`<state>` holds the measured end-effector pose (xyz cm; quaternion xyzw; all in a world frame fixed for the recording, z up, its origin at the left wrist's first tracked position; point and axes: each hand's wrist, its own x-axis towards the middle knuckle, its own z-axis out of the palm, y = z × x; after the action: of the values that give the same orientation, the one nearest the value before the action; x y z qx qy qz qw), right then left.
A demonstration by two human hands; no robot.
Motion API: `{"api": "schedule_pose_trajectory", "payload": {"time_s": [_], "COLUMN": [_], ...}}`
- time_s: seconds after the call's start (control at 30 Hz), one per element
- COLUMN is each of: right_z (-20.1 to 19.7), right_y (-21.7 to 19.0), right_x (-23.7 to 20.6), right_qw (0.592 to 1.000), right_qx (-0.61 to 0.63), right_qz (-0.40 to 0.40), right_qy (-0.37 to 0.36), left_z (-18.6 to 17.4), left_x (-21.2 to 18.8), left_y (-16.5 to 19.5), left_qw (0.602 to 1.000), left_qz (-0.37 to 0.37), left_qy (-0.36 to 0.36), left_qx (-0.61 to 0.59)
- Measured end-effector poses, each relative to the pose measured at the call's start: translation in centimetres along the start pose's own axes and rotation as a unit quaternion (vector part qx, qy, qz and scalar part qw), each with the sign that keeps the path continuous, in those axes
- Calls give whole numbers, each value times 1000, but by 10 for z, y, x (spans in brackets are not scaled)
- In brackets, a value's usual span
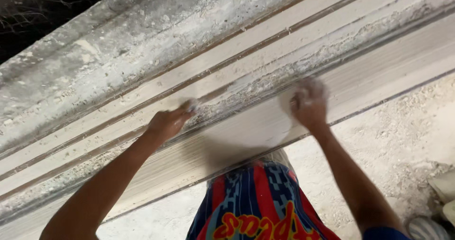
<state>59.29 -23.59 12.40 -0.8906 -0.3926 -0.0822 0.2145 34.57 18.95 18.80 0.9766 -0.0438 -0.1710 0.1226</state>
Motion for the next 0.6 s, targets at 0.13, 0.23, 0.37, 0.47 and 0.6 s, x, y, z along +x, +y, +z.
{"api": "schedule_pose_trajectory", "payload": {"time_s": [0.13, 0.23, 0.37, 0.47, 0.6], "right_z": [-13, -15, -16, -15, -13], "right_y": [24, 17, 20, 27, 23], "right_x": [22, 25, 19, 16, 18], "right_qw": [995, 997, 997, 998, 998], "right_qx": [-64, -34, -55, -51, -61], "right_qz": [25, 44, 19, 14, 12], "right_qy": [-65, -57, -47, -40, -10], "left_z": [-4, -2, 5, 10, 15], "left_x": [11, 97, 197, 178, 37], "left_y": [13, 53, 89, 69, 9], "left_qw": [998, 990, 999, 995, 999], "left_qz": [23, -23, 21, 81, 18], "left_qy": [6, -21, -30, 3, -41], "left_qx": [51, -136, 34, 62, 4]}}
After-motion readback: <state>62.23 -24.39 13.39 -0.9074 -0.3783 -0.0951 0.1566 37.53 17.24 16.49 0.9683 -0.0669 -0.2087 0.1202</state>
